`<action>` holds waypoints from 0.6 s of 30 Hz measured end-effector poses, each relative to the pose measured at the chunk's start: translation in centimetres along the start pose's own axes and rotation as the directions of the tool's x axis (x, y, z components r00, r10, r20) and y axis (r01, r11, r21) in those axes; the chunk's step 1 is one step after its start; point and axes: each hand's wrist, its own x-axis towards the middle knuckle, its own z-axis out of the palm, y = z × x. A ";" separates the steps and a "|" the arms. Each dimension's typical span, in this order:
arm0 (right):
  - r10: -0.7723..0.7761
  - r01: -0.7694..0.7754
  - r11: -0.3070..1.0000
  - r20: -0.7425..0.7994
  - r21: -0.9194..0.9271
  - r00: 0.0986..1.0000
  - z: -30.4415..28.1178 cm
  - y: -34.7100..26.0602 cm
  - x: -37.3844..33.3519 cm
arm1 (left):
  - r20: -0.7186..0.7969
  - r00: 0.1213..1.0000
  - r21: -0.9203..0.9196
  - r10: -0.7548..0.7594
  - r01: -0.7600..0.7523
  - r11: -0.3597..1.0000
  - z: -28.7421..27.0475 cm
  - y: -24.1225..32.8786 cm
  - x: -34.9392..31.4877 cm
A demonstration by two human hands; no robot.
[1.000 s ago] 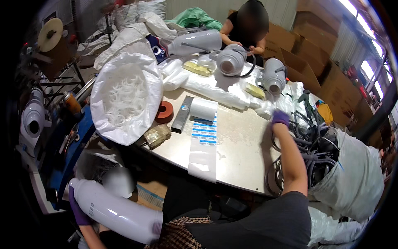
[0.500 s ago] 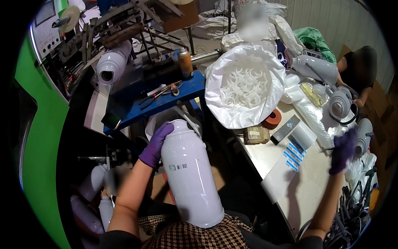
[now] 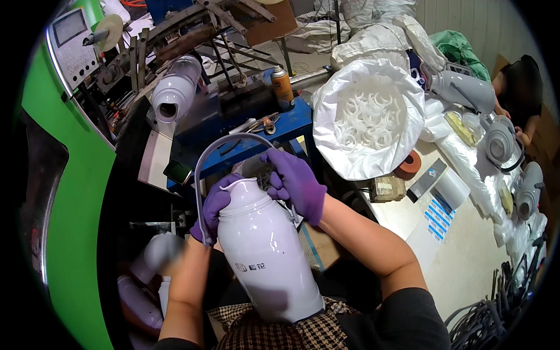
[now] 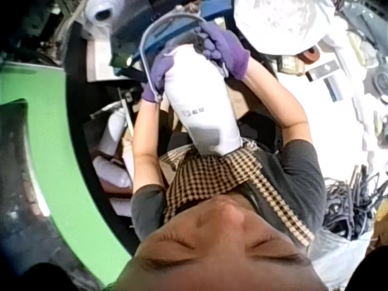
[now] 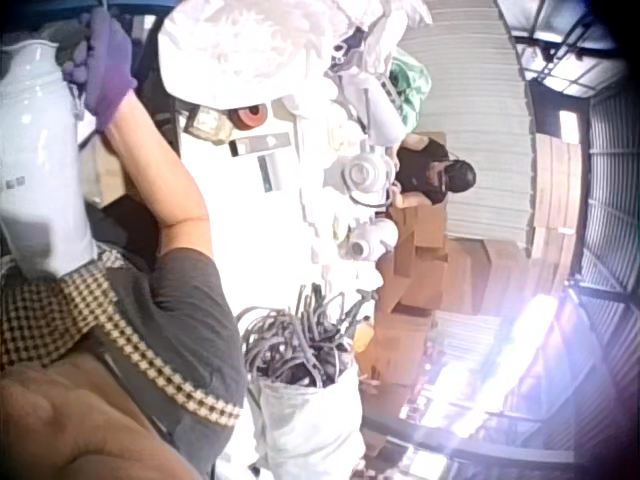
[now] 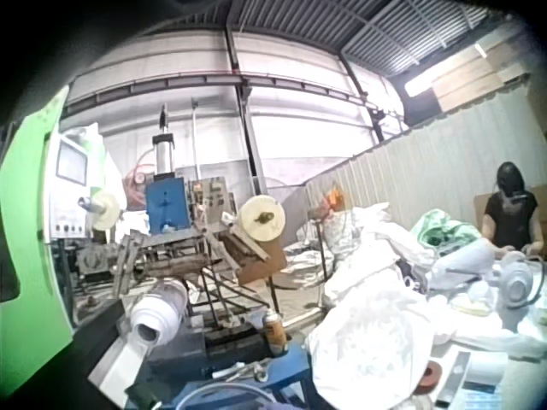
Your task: The person assembles white plastic sprayers by attaching grey handles and nozzles to the bottles. They repeatedly pick up bottles, attach components, and place the finished units on a nearby table.
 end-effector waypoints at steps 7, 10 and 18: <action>-0.571 0.539 0.706 0.081 -0.460 0.817 0.9 1.9 -1.7 | -0.051 0.999 -0.194 -0.002 -0.008 0.981 0.7 -2.2 0.0; -0.384 0.378 0.777 0.097 -0.504 0.918 0.0 -0.1 -2.0 | 0.005 0.996 -0.212 0.084 -0.081 0.974 1.3 -1.3 0.3; -0.597 0.529 0.612 0.096 -0.587 0.797 0.5 1.5 -1.7 | -0.025 1.000 -0.141 0.008 -0.012 0.990 1.1 -2.0 0.6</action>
